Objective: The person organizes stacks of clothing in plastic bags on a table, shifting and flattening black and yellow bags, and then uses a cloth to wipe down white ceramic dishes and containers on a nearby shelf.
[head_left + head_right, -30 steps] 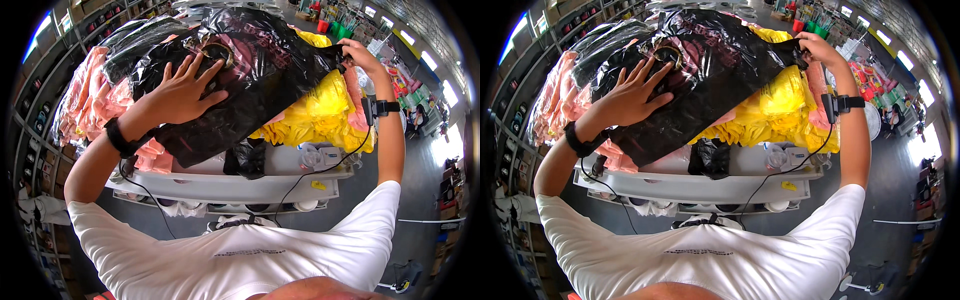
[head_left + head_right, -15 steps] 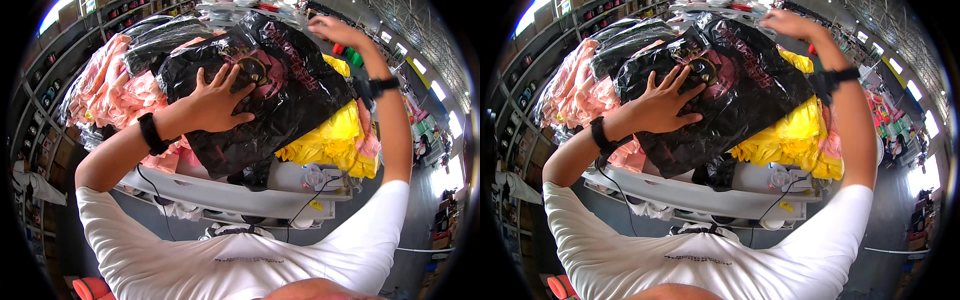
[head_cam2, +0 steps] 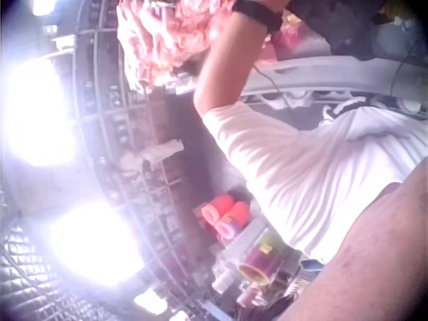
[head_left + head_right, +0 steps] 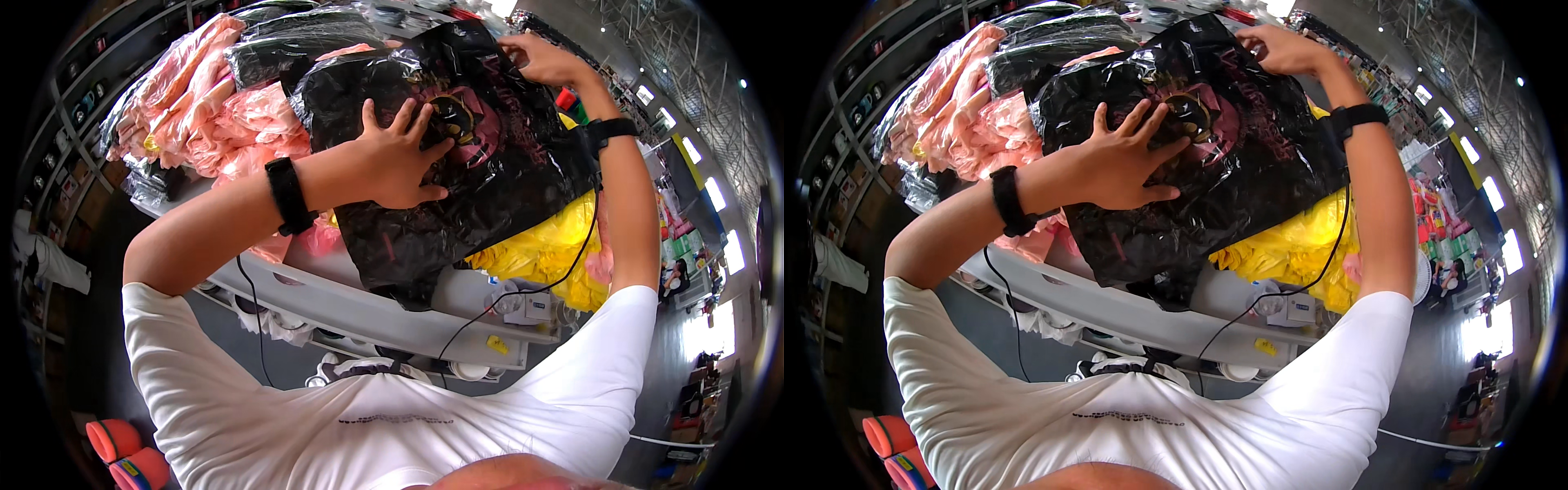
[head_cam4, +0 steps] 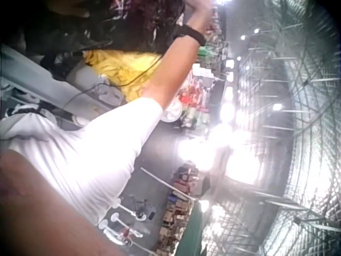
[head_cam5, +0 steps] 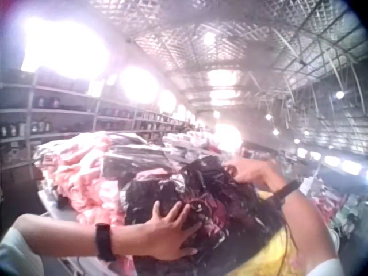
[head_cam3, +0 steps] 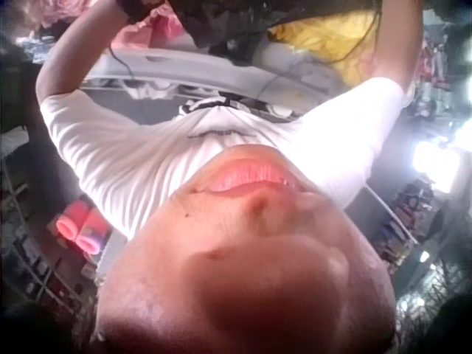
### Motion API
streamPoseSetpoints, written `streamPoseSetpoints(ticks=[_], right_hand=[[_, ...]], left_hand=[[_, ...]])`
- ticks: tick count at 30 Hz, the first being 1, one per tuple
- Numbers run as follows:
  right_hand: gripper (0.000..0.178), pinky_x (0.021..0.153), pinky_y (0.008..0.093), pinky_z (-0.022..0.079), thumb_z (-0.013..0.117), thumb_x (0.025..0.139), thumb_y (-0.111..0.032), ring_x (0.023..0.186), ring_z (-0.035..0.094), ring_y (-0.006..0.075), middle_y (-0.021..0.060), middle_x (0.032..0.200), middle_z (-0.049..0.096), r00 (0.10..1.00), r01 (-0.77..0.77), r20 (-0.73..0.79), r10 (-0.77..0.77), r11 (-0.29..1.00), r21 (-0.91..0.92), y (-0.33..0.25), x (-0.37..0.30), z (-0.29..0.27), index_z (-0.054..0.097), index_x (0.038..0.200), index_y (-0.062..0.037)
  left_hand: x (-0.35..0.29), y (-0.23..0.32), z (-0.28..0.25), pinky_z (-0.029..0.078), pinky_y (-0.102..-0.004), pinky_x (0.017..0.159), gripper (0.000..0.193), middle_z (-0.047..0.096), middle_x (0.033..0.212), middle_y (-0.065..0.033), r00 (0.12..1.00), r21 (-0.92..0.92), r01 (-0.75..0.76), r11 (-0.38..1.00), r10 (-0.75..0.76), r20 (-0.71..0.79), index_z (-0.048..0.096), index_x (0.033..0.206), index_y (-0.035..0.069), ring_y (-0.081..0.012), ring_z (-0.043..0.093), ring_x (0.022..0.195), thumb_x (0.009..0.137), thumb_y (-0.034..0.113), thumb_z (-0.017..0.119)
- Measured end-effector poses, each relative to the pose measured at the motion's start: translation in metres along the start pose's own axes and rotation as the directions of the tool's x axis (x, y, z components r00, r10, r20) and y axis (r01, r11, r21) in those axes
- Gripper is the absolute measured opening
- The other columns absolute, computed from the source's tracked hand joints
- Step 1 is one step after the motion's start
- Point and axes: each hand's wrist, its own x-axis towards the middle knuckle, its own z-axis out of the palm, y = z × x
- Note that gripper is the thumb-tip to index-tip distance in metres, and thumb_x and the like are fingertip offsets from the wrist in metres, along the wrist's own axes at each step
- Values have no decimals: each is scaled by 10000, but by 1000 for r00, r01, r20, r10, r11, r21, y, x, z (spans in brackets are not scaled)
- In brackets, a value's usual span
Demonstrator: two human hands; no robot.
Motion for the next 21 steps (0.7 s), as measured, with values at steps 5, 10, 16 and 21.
streamPoseSetpoints(ticks=[5, 10, 16, 21], right_hand=[[667, 900, 379, 467, 553, 673, 105, 1086, 564, 331, 178, 1081, 532, 911, 229, -174, -375, 808, -542, 7, 13, 26, 442, 1329, 59], [451, 941, 429, 449, 532, 730, 166, 1198, 494, 407, 207, 1220, 495, 978, 93, -100, -186, 806, -585, -10, 26, 30, 476, 1163, 55], [410, 845, 441, 505, 560, 821, 39, 1006, 595, 447, 193, 1094, 636, 965, -99, -245, -97, 728, -679, 29, 36, 32, 520, 1226, -7], [460, 726, 424, 548, 495, 908, -140, 903, 699, 273, 185, 913, 696, 881, -305, -401, 252, 950, -73, 58, 39, 5, 503, 1358, -43]], left_hand=[[4, 0, 3, 169, -788, 1022, 756, 153, 1571, -291, 999, 5, -25, 1000, 25, -23, 346, 1509, 172, -470, 145, 1459, 925, 644, 430], [2, -3, 4, 174, -794, 1014, 758, 152, 1569, -294, 1000, 2, -18, 1000, 18, -20, 350, 1506, 167, -476, 147, 1456, 924, 645, 432], [3, 0, 3, 175, -794, 1013, 754, 144, 1571, -294, 999, 16, -26, 1000, 26, -18, 350, 1507, 173, -480, 147, 1455, 925, 645, 431], [3, 0, 1, 175, -789, 1019, 750, 131, 1575, -291, 1000, 9, -15, 1000, 15, 3, 343, 1510, 176, -481, 140, 1456, 930, 645, 422]])
